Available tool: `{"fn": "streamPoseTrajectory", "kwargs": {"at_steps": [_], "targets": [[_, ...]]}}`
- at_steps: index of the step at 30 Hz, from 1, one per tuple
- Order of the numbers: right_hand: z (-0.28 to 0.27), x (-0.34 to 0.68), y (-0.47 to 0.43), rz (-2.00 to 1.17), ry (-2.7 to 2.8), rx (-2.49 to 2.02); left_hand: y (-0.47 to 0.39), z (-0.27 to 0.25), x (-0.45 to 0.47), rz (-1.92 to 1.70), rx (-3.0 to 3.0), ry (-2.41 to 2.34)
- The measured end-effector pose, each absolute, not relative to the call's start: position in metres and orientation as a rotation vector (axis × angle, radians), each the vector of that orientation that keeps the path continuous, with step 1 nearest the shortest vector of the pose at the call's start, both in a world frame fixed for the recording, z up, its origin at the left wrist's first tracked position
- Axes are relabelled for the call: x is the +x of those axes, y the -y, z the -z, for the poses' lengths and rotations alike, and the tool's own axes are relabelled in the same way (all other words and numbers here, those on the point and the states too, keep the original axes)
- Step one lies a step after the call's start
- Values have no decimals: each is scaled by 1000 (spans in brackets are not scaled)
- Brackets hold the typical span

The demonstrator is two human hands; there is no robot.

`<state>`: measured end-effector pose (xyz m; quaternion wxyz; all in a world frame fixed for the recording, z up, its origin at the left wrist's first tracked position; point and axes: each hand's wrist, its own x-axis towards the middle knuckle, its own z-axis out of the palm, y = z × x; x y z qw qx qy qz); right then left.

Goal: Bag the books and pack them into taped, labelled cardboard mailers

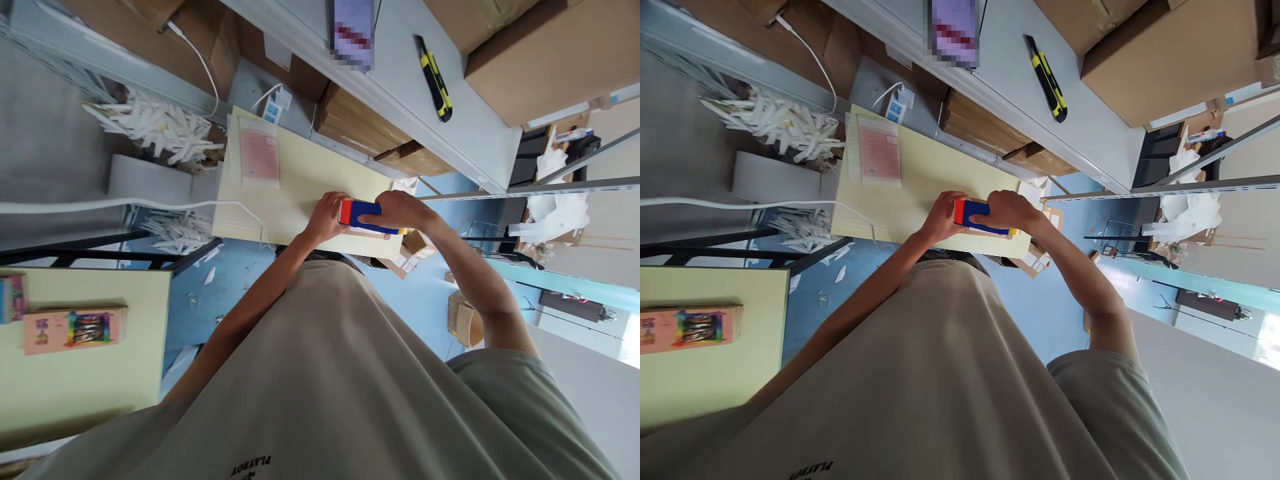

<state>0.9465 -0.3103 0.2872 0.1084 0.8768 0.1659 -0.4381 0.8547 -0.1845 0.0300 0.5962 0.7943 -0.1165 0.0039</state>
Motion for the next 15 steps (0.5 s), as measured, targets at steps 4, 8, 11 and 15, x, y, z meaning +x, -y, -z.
{"fn": "streamPoseTrajectory", "kwargs": {"at_steps": [4,8,11,15], "targets": [[-283,946,313,1283,-506,2570,185,-23,852,8,1837,275],[-283,946,324,1283,-475,2569,183,-23,848,41,1833,276],[-281,948,338,1335,-405,2563,183,-27,847,43,1847,260],[-268,954,356,1363,-363,2517,182,-30,848,88,1851,266]]}}
